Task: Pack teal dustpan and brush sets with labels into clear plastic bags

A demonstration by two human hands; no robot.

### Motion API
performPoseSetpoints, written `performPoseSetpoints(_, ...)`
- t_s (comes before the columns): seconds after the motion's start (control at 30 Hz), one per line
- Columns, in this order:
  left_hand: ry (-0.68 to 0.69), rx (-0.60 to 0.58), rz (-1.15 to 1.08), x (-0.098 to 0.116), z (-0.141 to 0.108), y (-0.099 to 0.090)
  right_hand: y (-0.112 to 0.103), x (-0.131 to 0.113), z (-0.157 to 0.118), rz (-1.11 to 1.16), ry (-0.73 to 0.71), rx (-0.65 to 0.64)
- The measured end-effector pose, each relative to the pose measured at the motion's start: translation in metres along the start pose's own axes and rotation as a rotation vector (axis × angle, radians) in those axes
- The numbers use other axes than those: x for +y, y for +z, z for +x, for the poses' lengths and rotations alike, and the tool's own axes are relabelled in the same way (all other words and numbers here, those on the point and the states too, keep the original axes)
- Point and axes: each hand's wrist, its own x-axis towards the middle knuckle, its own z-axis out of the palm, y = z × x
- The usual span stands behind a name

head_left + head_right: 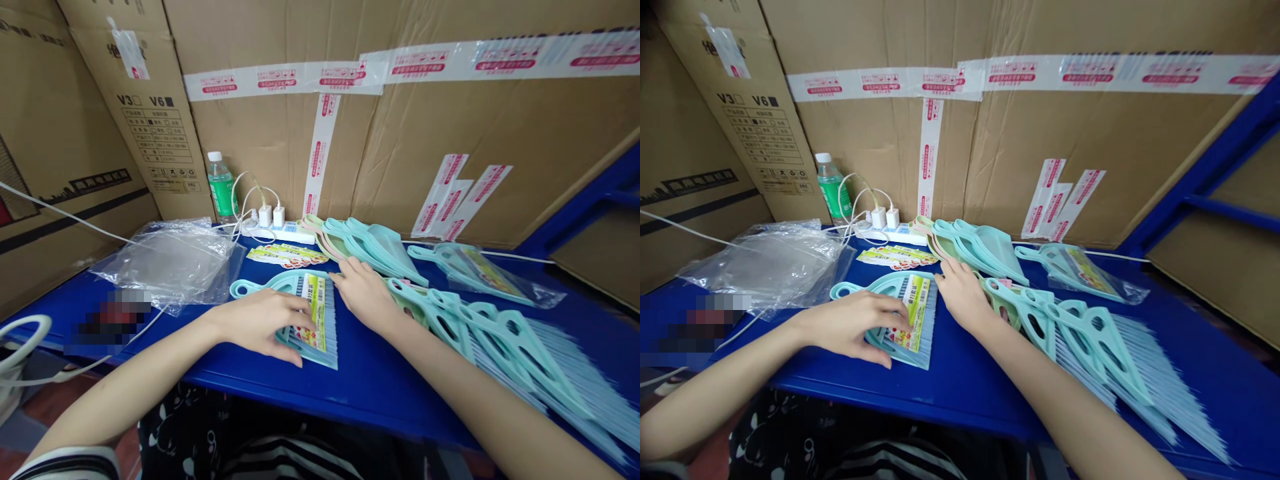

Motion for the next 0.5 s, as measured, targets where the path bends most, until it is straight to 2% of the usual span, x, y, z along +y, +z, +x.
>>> performPoseSetpoints(0.17,-0.001,-0.008,0.013,0.001,0.0,-0.001,-0.002,-0.003,0.005,-0.027,0.001,0.006)
performPoseSetpoints(0.5,-0.001,-0.016,0.008,0.001,0.0,0.0,0.008,-0.005,0.015,-0.079,-0.001,0.132)
